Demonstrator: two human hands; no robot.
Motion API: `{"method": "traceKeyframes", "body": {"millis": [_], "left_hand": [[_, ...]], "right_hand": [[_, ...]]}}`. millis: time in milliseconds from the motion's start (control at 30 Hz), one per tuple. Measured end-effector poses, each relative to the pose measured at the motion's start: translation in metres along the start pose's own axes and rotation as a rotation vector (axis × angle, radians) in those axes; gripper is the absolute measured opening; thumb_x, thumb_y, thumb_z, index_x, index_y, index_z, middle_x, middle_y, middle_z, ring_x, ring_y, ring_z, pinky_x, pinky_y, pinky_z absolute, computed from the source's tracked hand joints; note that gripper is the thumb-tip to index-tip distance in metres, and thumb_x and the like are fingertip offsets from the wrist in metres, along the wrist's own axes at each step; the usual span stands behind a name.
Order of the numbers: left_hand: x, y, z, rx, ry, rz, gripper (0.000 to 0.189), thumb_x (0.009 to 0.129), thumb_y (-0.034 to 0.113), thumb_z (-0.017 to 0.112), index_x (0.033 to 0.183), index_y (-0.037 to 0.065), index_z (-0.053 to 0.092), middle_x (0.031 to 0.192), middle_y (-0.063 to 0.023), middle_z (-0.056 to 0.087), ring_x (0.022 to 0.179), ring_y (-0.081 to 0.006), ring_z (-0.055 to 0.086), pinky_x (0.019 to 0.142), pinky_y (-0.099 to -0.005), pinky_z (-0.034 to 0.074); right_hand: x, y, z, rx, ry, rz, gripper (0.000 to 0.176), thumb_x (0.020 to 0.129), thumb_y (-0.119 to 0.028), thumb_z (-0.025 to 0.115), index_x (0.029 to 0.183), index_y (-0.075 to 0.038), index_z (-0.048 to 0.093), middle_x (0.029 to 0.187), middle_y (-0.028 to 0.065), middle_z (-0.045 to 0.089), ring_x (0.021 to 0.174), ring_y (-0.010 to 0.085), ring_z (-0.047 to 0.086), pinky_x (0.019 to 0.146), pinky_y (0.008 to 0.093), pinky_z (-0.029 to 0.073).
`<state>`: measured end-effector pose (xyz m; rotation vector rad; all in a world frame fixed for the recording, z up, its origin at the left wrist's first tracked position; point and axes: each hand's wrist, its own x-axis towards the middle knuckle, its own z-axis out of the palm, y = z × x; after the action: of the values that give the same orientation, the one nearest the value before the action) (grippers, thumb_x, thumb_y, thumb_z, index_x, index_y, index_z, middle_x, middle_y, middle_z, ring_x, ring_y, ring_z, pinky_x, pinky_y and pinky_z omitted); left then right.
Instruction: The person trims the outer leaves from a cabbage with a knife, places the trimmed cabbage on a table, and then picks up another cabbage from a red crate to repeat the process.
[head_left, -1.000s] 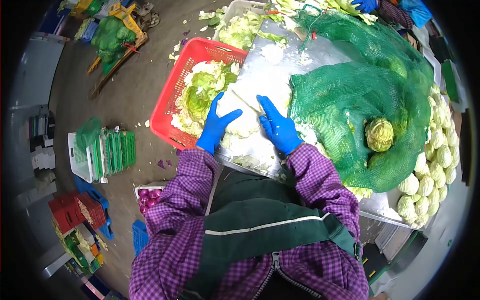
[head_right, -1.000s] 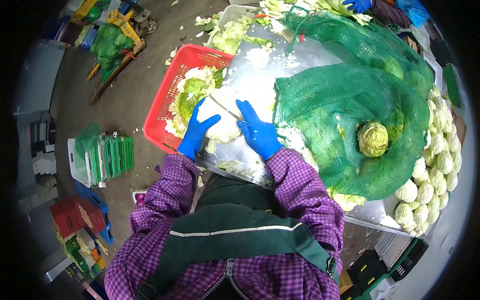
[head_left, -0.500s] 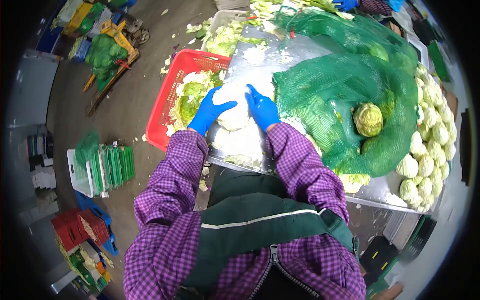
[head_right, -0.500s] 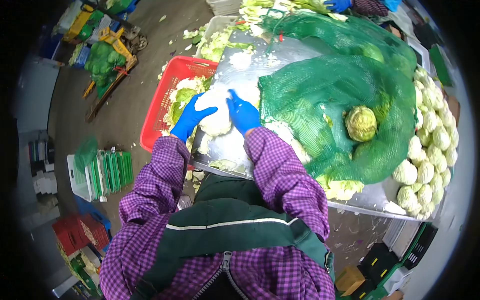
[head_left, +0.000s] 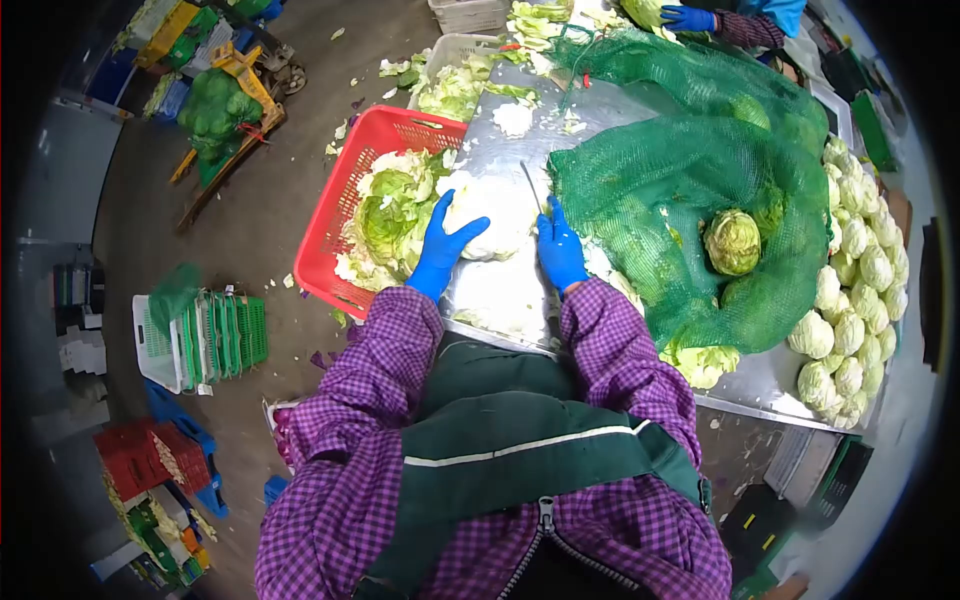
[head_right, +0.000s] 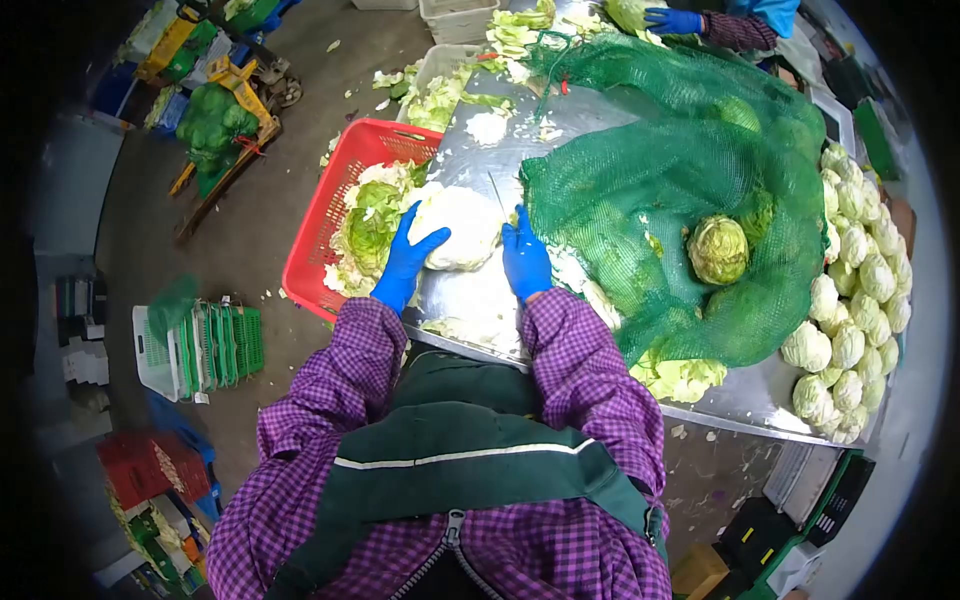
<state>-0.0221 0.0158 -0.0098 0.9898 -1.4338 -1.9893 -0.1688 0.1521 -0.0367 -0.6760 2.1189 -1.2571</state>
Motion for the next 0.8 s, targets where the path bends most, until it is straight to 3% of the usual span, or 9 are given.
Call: {"method": "traceKeyframes", "body": {"millis": [67, 233, 333, 400, 433, 633, 700, 767, 800], "left_hand": [[0.001, 0.015, 0.008, 0.004, 0.027, -0.022, 0.074, 0.071, 0.014, 0.078, 0.135, 0.007, 0.040, 0.124, -0.0109, 0.052, 0.114, -0.0203, 0.051, 0.095, -0.0323, 0.043], [0.017, 0.011, 0.002, 0.062, -0.035, 0.029, 0.079, 0.067, 0.013, 0.083, 0.133, 0.004, 0.041, 0.120, -0.0133, 0.053, 0.109, -0.0205, 0.054, 0.091, -0.0319, 0.047], [0.020, 0.011, 0.003, 0.105, -0.030, 0.040, 0.078, 0.065, 0.014, 0.083, 0.131, 0.004, 0.043, 0.119, -0.0122, 0.054, 0.108, -0.0205, 0.054, 0.091, -0.0316, 0.047], [0.019, 0.002, 0.000, 0.276, -0.076, 0.156, 0.076, 0.067, 0.013, 0.081, 0.132, 0.005, 0.042, 0.121, -0.0110, 0.053, 0.112, -0.0205, 0.051, 0.095, -0.0327, 0.043], [0.016, -0.002, -0.005, 0.460, -0.122, 0.276, 0.074, 0.070, 0.012, 0.079, 0.134, 0.006, 0.041, 0.124, -0.0103, 0.052, 0.115, -0.0203, 0.049, 0.099, -0.0335, 0.040], [0.030, 0.014, -0.015, 0.215, -0.142, 0.094, 0.075, 0.072, 0.010, 0.077, 0.136, 0.006, 0.039, 0.129, -0.0138, 0.048, 0.117, -0.0224, 0.048, 0.099, -0.0337, 0.040], [0.026, 0.027, -0.007, 0.066, 0.191, -0.011, 0.077, 0.073, 0.011, 0.076, 0.138, 0.005, 0.034, 0.131, -0.0162, 0.045, 0.117, -0.0245, 0.048, 0.098, -0.0341, 0.041], [0.025, -0.001, -0.007, 0.242, 0.149, 0.210, 0.107, 0.064, 0.018, 0.085, 0.142, -0.003, 0.016, 0.135, -0.0201, 0.038, 0.123, -0.0272, 0.042, 0.103, -0.0362, 0.037], [0.025, 0.000, -0.003, 0.224, 0.197, 0.144, 0.109, 0.063, 0.018, 0.085, 0.143, -0.003, 0.013, 0.136, -0.0199, 0.037, 0.124, -0.0271, 0.040, 0.103, -0.0361, 0.036]], "right_hand": [[-0.003, -0.022, -0.015, -0.168, 0.027, -0.274, 0.053, 0.093, -0.029, 0.047, 0.142, -0.016, 0.031, 0.130, 0.0241, 0.047, 0.096, 0.0372, 0.061, 0.081, 0.0420, 0.049], [0.012, -0.032, -0.024, -0.359, -0.086, -0.551, 0.053, 0.093, -0.033, 0.047, 0.142, -0.023, 0.030, 0.135, 0.0185, 0.044, 0.093, 0.0373, 0.062, 0.078, 0.0429, 0.051], [0.030, -0.045, -0.014, -0.372, -0.181, -0.452, 0.051, 0.093, -0.034, 0.046, 0.140, -0.021, 0.035, 0.126, 0.0193, 0.052, 0.093, 0.0375, 0.061, 0.076, 0.0450, 0.050], [0.054, -0.047, -0.010, -0.332, -0.071, 0.075, 0.048, 0.092, -0.035, 0.046, 0.137, -0.018, 0.041, 0.114, 0.0215, 0.058, 0.095, 0.0375, 0.060, 0.077, 0.0466, 0.049], [0.071, -0.015, -0.002, -0.317, 0.019, 0.048, 0.047, 0.092, -0.035, 0.045, 0.135, -0.015, 0.044, 0.105, 0.0227, 0.062, 0.096, 0.0381, 0.060, 0.079, 0.0474, 0.047], [0.071, 0.026, 0.011, -0.109, 0.134, -0.152, 0.049, 0.092, -0.031, 0.047, 0.136, -0.011, 0.042, 0.099, 0.0201, 0.065, 0.088, 0.0349, 0.063, 0.076, 0.0436, 0.048], [0.047, 0.021, 0.006, 0.174, 0.049, 0.113, 0.049, 0.092, -0.029, 0.050, 0.136, -0.010, 0.042, 0.090, 0.0166, 0.065, 0.078, 0.0258, 0.062, 0.072, 0.0388, 0.049], [0.025, -0.001, -0.009, 0.256, 0.000, 0.278, 0.048, 0.092, -0.028, 0.050, 0.136, -0.009, 0.042, 0.084, 0.0136, 0.064, 0.071, 0.0193, 0.058, 0.070, 0.0356, 0.049], [0.018, -0.011, -0.015, 0.227, -0.049, 0.368, 0.048, 0.093, -0.029, 0.050, 0.135, -0.009, 0.043, 0.085, 0.0141, 0.065, 0.073, 0.0207, 0.060, 0.070, 0.0357, 0.050]]}}
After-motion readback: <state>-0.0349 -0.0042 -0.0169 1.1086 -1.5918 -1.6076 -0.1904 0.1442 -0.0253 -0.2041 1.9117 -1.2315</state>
